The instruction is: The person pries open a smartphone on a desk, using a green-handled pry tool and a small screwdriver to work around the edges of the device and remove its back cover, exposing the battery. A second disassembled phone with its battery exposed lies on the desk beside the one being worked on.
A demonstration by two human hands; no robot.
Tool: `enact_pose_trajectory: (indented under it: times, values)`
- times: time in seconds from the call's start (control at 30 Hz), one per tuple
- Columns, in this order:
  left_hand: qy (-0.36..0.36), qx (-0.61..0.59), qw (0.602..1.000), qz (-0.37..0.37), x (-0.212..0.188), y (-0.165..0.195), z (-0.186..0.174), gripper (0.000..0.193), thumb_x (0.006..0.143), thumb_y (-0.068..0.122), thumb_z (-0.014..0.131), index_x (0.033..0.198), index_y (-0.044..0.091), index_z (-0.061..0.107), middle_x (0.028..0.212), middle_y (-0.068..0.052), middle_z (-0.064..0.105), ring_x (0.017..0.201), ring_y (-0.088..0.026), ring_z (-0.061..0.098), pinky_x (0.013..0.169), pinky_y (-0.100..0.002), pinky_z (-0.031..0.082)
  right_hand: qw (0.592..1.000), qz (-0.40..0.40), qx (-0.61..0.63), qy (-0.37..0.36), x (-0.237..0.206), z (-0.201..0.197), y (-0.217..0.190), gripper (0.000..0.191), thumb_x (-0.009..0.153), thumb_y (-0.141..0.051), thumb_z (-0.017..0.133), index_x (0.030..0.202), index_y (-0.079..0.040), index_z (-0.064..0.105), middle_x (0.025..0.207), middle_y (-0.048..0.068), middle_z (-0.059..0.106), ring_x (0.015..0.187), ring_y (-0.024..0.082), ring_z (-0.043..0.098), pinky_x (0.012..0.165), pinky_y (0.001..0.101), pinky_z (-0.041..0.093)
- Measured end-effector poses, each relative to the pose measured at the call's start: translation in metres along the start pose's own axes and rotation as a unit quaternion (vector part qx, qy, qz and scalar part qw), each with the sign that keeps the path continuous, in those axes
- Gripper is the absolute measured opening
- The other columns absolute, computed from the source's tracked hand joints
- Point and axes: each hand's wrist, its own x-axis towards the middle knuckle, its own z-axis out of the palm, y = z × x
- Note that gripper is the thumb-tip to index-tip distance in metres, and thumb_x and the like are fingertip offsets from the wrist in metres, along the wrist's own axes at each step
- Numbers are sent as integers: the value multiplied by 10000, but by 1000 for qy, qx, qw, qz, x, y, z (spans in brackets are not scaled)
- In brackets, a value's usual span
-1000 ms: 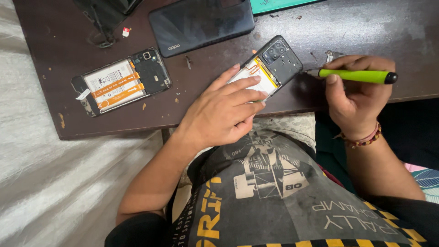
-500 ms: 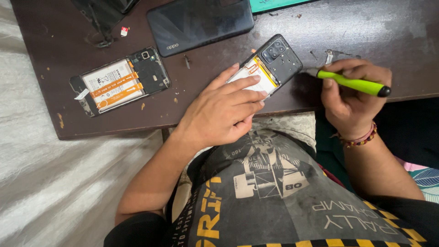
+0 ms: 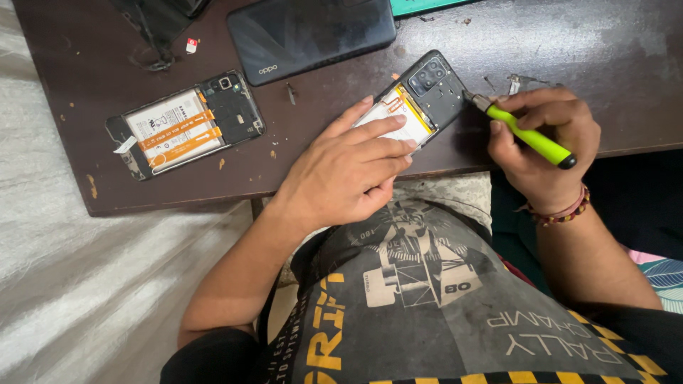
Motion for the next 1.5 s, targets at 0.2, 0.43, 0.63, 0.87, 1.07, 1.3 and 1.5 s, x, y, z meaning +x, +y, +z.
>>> enact_pose_trajectory:
  times: [0.2, 0.43, 0.63, 0.87, 1.07, 1.3, 1.5]
  values:
    - [0, -1, 1000, -2, 0, 1, 0, 173, 856, 99, 725, 1018, 92, 783, 1233, -8, 724, 1349, -225, 583, 1260, -517, 328, 999, 6, 31, 11, 0, -1, 0, 260, 943, 75, 754, 966, 16, 502, 1073, 187, 650, 999, 266, 739, 926, 360, 645]
    - [-2, -4, 1000, -4, 1, 3, 0, 164, 853, 98, 727, 1005, 92, 787, 1228, -5, 731, 1348, -220, 587, 1257, -512, 326, 1000, 25, 4, 0, 1, -4, -2, 218, 948, 76, 756, 976, 27, 546, 1074, 182, 667, 976, 254, 744, 878, 327, 628]
    - [-5, -5, 1000, -3, 0, 3, 0, 177, 849, 100, 727, 1014, 88, 790, 1227, -9, 732, 1345, -220, 589, 1258, -514, 323, 999, 20, -26, -8, 3, -5, -5, 195, 959, 85, 763, 992, 37, 577, 1097, 187, 673, 970, 250, 748, 856, 306, 627]
    - [-1, -2, 1000, 1, 2, 4, -1, 162, 864, 97, 722, 1013, 88, 783, 1232, -9, 730, 1348, -221, 590, 1262, -513, 324, 997, 57, 48, 7, 10, 2, -20, 219, 927, 58, 770, 990, 1, 568, 1132, 152, 652, 1032, 209, 725, 884, 287, 615]
    - [-7, -4, 1000, -1, 4, 6, -1, 161, 857, 110, 727, 1008, 84, 777, 1229, -10, 727, 1346, -229, 586, 1255, -518, 319, 999, 11, -34, -16, 15, 10, -22, 289, 890, 122, 825, 976, 36, 563, 1102, 189, 651, 998, 262, 728, 849, 329, 628]
    - [-9, -6, 1000, -2, 6, 8, 0, 162, 865, 113, 728, 1017, 90, 779, 1238, -11, 725, 1351, -224, 582, 1258, -516, 320, 999, 2, -20, -27, 17, 9, -24, 274, 888, 132, 819, 933, 36, 566, 1067, 190, 645, 1005, 292, 738, 866, 355, 632]
    - [-6, -8, 1000, -2, 6, 9, 0, 157, 869, 112, 728, 1015, 85, 778, 1235, -10, 727, 1354, -227, 583, 1260, -515, 320, 999, 2, -35, -11, 17, 10, -25, 265, 936, 124, 815, 949, 36, 565, 1087, 178, 651, 1030, 269, 747, 869, 322, 632]
